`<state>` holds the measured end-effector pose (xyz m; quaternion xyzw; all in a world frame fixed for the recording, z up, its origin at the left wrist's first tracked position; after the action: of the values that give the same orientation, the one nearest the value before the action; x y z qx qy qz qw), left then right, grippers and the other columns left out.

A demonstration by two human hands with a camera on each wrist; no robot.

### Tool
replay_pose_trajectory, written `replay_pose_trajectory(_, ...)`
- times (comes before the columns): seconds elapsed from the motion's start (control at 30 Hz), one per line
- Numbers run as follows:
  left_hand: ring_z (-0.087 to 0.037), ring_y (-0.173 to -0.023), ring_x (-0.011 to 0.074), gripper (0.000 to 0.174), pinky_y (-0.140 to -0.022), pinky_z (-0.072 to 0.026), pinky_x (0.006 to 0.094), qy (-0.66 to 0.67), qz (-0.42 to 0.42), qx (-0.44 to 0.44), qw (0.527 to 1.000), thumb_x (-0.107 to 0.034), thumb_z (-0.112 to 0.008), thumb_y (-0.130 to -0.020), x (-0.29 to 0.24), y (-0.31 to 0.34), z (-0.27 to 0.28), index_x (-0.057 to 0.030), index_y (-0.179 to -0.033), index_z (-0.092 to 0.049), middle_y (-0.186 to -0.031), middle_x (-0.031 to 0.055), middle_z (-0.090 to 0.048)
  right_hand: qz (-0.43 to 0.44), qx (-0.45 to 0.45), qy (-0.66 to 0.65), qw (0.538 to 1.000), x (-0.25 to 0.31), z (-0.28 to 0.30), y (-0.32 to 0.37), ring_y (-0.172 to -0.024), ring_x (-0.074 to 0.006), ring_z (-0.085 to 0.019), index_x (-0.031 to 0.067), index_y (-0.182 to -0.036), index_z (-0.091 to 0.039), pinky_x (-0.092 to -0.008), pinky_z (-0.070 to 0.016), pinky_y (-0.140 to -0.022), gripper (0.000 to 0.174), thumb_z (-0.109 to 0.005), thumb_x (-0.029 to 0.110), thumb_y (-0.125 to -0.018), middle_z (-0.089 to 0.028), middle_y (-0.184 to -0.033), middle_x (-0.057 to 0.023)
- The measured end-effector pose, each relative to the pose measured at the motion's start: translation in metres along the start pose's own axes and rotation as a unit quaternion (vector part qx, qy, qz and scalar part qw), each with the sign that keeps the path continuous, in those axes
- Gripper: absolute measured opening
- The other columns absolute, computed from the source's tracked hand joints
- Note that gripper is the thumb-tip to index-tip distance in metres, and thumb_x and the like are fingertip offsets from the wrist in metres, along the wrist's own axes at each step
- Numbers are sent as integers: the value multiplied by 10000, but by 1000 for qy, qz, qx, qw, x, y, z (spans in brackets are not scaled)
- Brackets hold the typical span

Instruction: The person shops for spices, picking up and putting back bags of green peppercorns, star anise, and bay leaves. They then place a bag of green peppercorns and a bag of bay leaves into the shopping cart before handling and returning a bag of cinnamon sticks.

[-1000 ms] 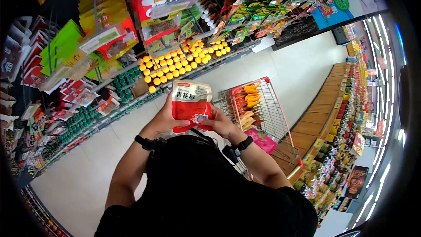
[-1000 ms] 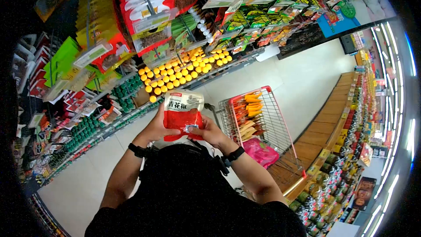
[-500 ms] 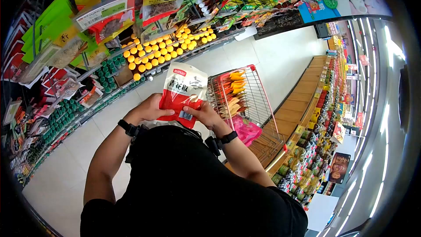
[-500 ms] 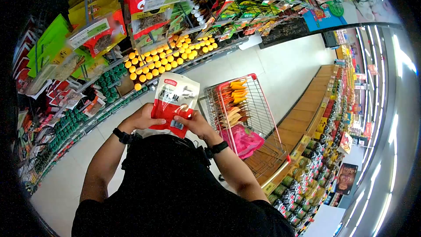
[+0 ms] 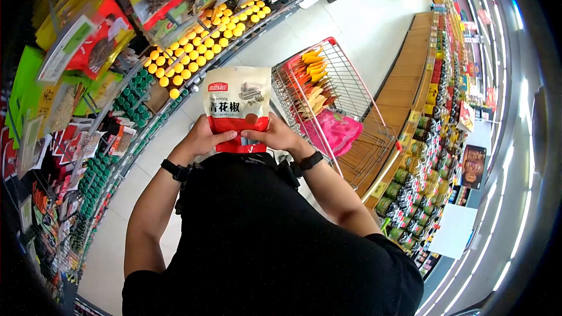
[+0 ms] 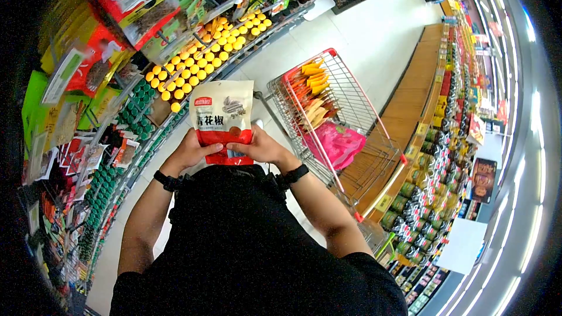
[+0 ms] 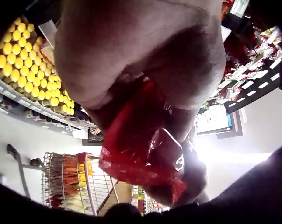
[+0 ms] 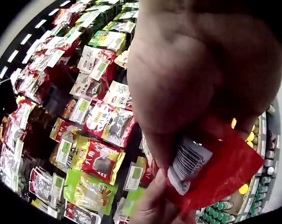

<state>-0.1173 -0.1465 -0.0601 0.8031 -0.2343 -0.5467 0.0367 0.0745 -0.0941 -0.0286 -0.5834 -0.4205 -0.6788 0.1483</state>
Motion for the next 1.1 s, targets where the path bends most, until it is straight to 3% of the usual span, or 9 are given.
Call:
replay_pose_trajectory(0.1,-637,-1046,183,536,-939,-502,349,-61,-27,18,998,-115,-787,-786,-7,-9,-4,-3,-1250,-544,-1141,99,-667,-13,4,25,1000,23,7,9,-1062,-156,-578,8,-1237,-579,-334,-461,-968,382,-704,92,-885,-656,-1154,-78)
replay_pose_trajectory(0.27,-701,-901,257,342,-819,-538,358,-293,-91,-48,950,-104,-777,-750,-36,-22,-28,-20,-1068,-681,-988,157,-722,-25,-7,27,999,-1,57,16,-1054,-182,-602,11,-1298,-521,-335,-482,-954,541,-767,152,-837,-657,-1157,-101)
replay_pose_trajectory(0.4,-672,-856,363,358,-752,-531,421,-449,-69,-53,889,-251,-758,-764,-24,-47,-39,-43,-1045,-684,-927,195,-695,38,-183,35,982,0,118,35,-979,-209,-612,-5,-1286,-473,-335,-513,-876,640,-806,233,-794,-608,-1067,-100)
replay_pose_trajectory(0.57,-636,-821,357,238,-701,-501,426,-535,-61,6,843,-198,-729,-787,-38,-81,-81,-47,-959,-662,-861,142,-650,172,-228,376,881,36,148,62,-1278,-357,-454,43,-1356,-439,-418,-373,-1082,819,-851,254,-680,-470,-1344,-187)
replay_pose_trajectory(0.6,-629,-821,354,211,-700,-497,425,-534,-74,28,842,-178,-720,-793,-39,-88,-89,-46,-945,-655,-856,134,-639,212,-206,382,876,38,150,61,-1153,-351,-557,56,-1326,-484,-409,-445,-999,755,-834,274,-694,-575,-1222,-204)
replay_pose_trajectory(0.67,-615,-819,354,151,-697,-491,426,-530,-108,48,840,-128,-705,-801,-41,-102,-108,-45,-905,-635,-847,123,-620,-71,-34,347,934,30,155,62,-950,-352,-637,89,-1285,-543,-414,-501,-863,671,-815,298,-708,-662,-998,-198)
replay_pose_trajectory(0.73,-615,-821,356,142,-700,-491,425,-544,-142,76,824,-122,-704,-801,-38,-118,-122,-49,-903,-638,-852,123,-623,37,46,332,941,-11,167,62,-870,-404,-645,83,-1170,-636,-455,-511,-796,439,-748,281,-794,-680,-902,-212)
replay_pose_trajectory(0.9,-630,-910,337,291,-798,-500,395,-531,-131,35,837,-121,-690,-826,-43,-151,-148,-38,-1098,-626,-978,150,-651,121,-69,278,950,-37,205,94,-847,-391,-635,104,-1262,-607,-425,-512,-779,377,-606,94,-885,-666,-949,-212)
replay_pose_trajectory(1.1,-577,-1088,361,397,-920,-471,412,-573,-69,65,814,-195,-676,-852,-31,-199,-166,-28,-1192,-558,-1188,170,-585,-11,-256,33,966,-102,290,181,-874,-208,-613,51,-1264,-553,-355,-508,-783,341,-564,74,-923,-655,-1014,-85)
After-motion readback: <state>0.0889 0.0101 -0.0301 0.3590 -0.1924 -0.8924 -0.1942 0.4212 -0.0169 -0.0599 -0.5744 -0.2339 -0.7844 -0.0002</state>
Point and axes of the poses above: each hand's wrist, its own y-axis away from the middle knuckle, its own z-axis out of the back of the hand, x = y × z, the point moved 3 cm from there along -y, towards the middle knuckle
